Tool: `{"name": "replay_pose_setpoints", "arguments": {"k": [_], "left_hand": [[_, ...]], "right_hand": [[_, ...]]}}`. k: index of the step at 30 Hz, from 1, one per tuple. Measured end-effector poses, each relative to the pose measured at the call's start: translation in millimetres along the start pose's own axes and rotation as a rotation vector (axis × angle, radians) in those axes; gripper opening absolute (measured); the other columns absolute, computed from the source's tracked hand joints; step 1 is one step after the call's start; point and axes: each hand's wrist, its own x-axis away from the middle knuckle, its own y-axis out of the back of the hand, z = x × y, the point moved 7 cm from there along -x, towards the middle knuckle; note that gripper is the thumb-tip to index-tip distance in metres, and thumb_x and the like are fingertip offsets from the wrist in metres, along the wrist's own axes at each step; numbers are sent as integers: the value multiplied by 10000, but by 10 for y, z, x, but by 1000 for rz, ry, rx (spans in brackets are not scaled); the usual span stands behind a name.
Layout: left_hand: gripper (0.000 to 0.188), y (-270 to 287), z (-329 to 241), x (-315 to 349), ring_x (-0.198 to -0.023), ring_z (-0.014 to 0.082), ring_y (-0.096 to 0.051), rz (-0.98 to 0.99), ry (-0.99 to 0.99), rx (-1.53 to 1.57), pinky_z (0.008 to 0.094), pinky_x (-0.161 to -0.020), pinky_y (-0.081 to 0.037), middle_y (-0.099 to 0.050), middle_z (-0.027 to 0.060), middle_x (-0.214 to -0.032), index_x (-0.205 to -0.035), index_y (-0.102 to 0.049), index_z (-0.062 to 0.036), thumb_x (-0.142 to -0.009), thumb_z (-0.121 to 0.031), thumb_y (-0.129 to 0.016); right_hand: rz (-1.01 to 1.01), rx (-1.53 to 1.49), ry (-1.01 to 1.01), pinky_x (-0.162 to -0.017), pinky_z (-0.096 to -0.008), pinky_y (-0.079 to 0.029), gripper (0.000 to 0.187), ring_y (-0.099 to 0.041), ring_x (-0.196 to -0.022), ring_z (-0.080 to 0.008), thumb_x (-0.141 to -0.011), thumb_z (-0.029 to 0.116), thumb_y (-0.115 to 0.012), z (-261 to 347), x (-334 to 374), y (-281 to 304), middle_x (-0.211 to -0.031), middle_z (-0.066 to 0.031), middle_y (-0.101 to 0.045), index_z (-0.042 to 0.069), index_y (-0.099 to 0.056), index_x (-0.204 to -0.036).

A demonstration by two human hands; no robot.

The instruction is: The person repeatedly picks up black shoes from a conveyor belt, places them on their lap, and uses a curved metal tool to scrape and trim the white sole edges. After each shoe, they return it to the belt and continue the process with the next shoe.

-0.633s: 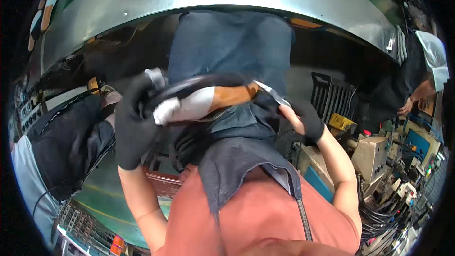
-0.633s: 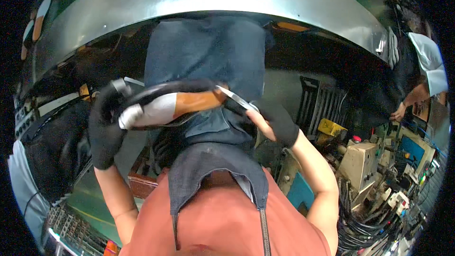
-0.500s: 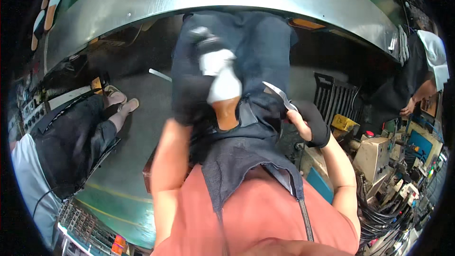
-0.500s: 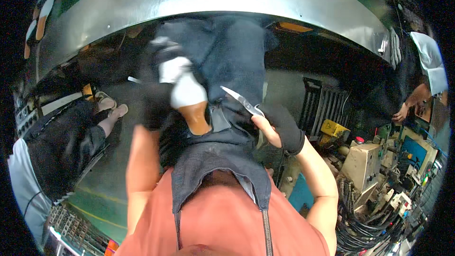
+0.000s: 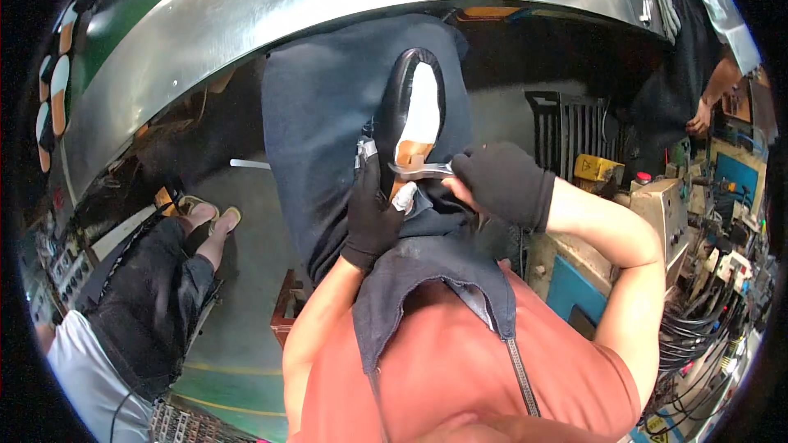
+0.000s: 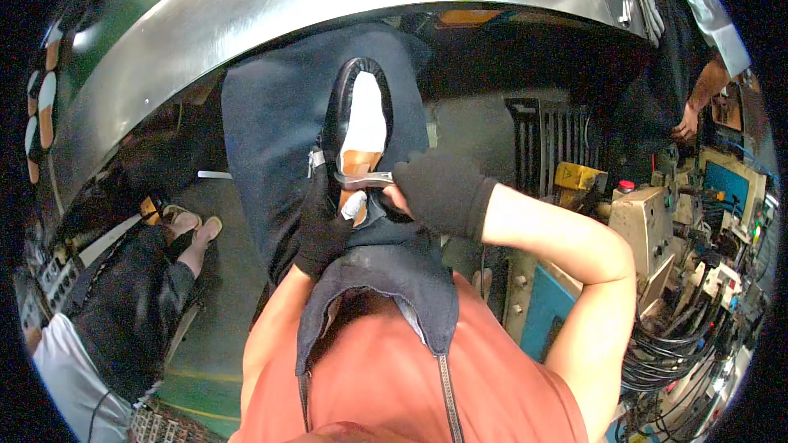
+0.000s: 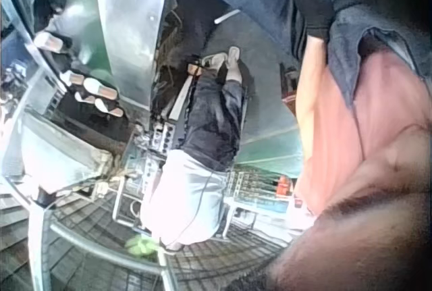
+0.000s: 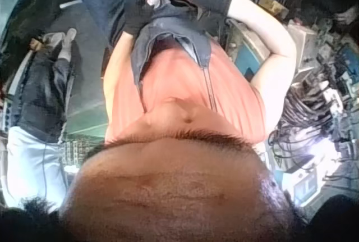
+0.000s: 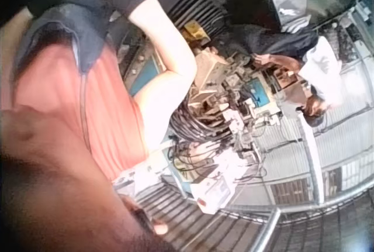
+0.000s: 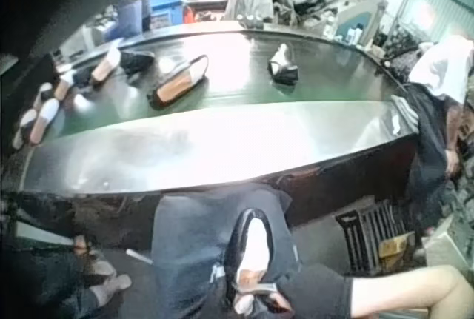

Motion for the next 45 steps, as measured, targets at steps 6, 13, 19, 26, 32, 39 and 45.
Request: {"name": "replay_pose_setpoints", "arguments": {"k": [6,13,19,26,32,39,45], "left_hand": [[697,93,216,-256,-1352,330,-318,-18,-68,-100,394,-1124,-235,-323,240,-1460,-1438,-233,53,-942,-331,-536],[584,106,229,-498,-1345,397,-323,-338,-144,-92,413,-1117,-249,-306,287,-1451,-1431,-198,83,-1003,-277,-367],[701,89,606,-632,-1346,399,-305,-155,41,174,405,-1102,-267,-259,287,-1461,-1455,-112,64,-1001,-393,-387],[529,402,403,-591,-968,277,-587,47,-236,-495,363,-921,-442,-546,198,-1139,-1448,-287,0,-950,-81,-447],[518,365,362,-491,-805,264,-592,38,-288,-459,342,-835,-458,-580,153,-933,-1407,-306,70,-942,-106,-449],[568,312,76,-458,-515,173,-495,175,590,636,314,-537,-415,-513,21,-608,-886,-554,-39,-1010,-513,-266],[513,201,-22,-379,-623,98,-512,-179,662,400,289,-565,-409,-530,-21,-696,-999,-587,-68,-1026,-480,-281]], "right_hand": [[-395,82,369,-582,-399,-482,382,-606,-658,-339,-898,445,-578,-401,-445,-254,-717,-135,-569,66,-556,-857],[313,-378,72,-594,-406,-492,439,-636,-655,-322,-937,459,-508,-380,-410,-28,-757,-171,-639,40,-634,-895],[140,77,140,-601,-404,-496,336,-664,-719,-285,-869,364,-579,158,-308,360,-735,-172,-639,56,-685,-788],[-99,-187,512,-627,-411,-492,369,-618,-669,-335,-881,405,-568,263,-494,-314,-745,-160,-598,63,-606,-750],[-156,-189,405,-676,-411,-494,358,-614,-763,-312,-916,418,-537,413,-368,-428,-859,-150,-605,69,-591,-857],[-26,-309,29,-665,-418,-492,424,-632,-701,-341,-972,404,-449,-153,-104,115,-767,-201,-635,33,-649,-918],[-244,-135,75,-629,-463,-491,414,-621,-678,-412,-944,359,-508,149,-79,342,-731,-237,-627,-13,-642,-821]]}}
